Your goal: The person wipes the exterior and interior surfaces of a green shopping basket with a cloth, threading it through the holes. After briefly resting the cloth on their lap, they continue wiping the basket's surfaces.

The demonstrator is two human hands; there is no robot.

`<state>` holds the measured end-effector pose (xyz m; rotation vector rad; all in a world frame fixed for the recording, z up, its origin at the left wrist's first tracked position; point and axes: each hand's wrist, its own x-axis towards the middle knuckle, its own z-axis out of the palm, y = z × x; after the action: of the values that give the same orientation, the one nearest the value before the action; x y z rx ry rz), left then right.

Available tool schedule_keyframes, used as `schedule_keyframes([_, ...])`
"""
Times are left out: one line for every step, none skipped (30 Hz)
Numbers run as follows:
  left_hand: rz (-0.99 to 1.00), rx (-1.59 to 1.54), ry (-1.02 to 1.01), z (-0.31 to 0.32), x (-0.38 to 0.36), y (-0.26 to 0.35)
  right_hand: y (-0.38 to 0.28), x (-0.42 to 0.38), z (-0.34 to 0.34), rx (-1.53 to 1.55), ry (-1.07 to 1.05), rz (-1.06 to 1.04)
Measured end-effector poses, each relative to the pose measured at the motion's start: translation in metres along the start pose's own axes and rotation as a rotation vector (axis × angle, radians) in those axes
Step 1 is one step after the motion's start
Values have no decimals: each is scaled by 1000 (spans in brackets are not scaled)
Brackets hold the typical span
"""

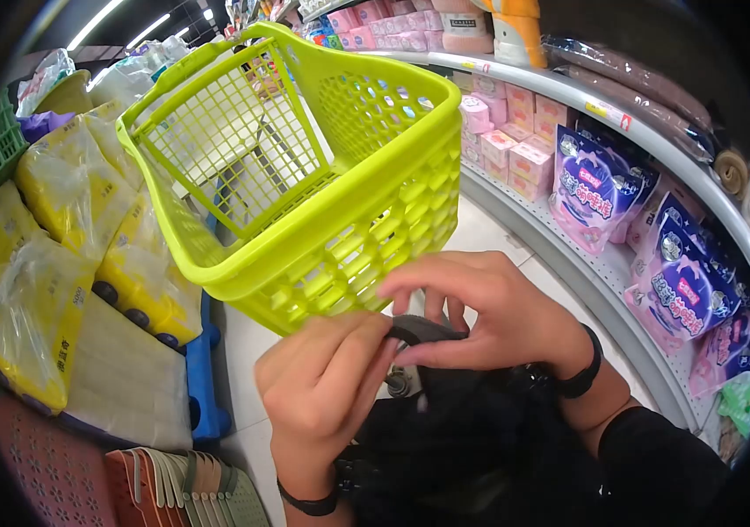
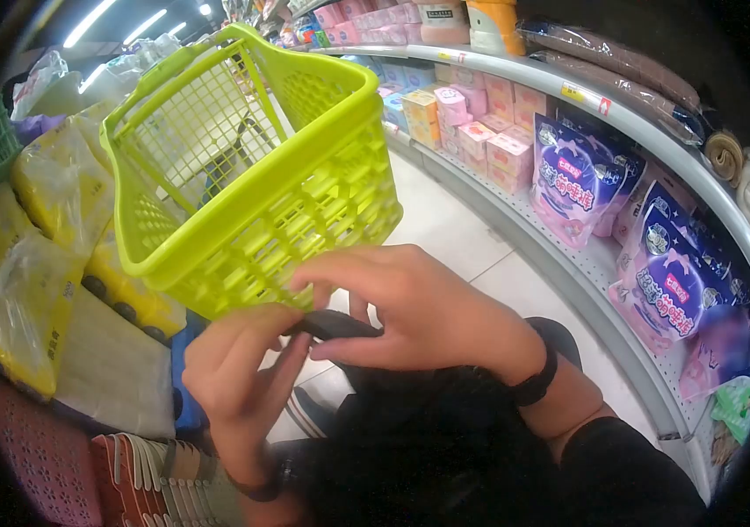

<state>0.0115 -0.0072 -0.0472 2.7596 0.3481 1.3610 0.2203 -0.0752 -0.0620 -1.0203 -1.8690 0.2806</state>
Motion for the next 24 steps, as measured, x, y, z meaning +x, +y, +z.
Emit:
schedule_keyframes([47,74,71,2,1,-2,-2,-1,2,1,0,3])
schedule_keyframes([96,148,142,4,1,-2,-4,-1,3,19,2,25])
schedule_keyframes([96,147,142,2,2,0,-5,-1,4,37,3,44])
schedule_keyframes([75,205,117,-2,1,5,-7,-1,5,46,14,55])
schedule_keyframes([53,262,89,-4,0,8,-7,-2,4,47,15,57])
schedule_keyframes([53,262,89,-6,0,8,-6,-2,2,62,15,141])
schedule_keyframes([103,318,137,-10,1,4,-5,-2,0,78,18,224])
schedule_keyframes([153,374,185,-14,0,0,-8,-1,-2,51,41,230])
schedule_keyframes([154,374,183,-15,-2,-6,-3,0,-2,52,42,231])
schedule_keyframes([97,380,337,-14,-7,-14,3,-1,-2,-33,86,91])
schedule_keyframes([38,385,492,-15,-10,-20,6,-1,-1,-118,128,-50])
schedule_keyframes([35,440,484,-16,-10,-24,3,-1,2,-103,168,-45])
schedule_keyframes([35,443,486,-16,-9,-25,3,0,5,-102,167,-48])
schedule_keyframes([0,443,472,-16,-9,-25,2,2,9,-130,225,-73])
schedule_keyframes([-36,442,457,-14,-9,-26,2,3,12,-158,283,-97])
schedule_keyframes([-48,419,457,-12,-10,-27,1,3,14,-158,281,-98])
schedule_keyframes([-49,419,458,-10,-10,-28,-1,3,15,-177,261,-109])
schedule_keyframes([-14,420,480,-8,-9,-29,-2,4,17,-196,240,-121])
schedule_keyframes([21,421,502,-6,-9,-30,0,4,19,-197,239,-120])
schedule_keyframes([20,421,503,-7,-9,-28,4,5,23,-229,262,-147])
schedule_keyframes([18,422,469,-8,-9,-27,5,6,25,-262,284,-176])
schedule_keyframes([17,423,436,-9,-9,-26,-6,3,27,-213,321,-13])
schedule_keyframes([16,424,437,-9,-9,-27,-6,3,28,-214,320,-15])
schedule_keyframes([24,453,444,-9,-8,-28,-5,2,29,-239,334,-25])
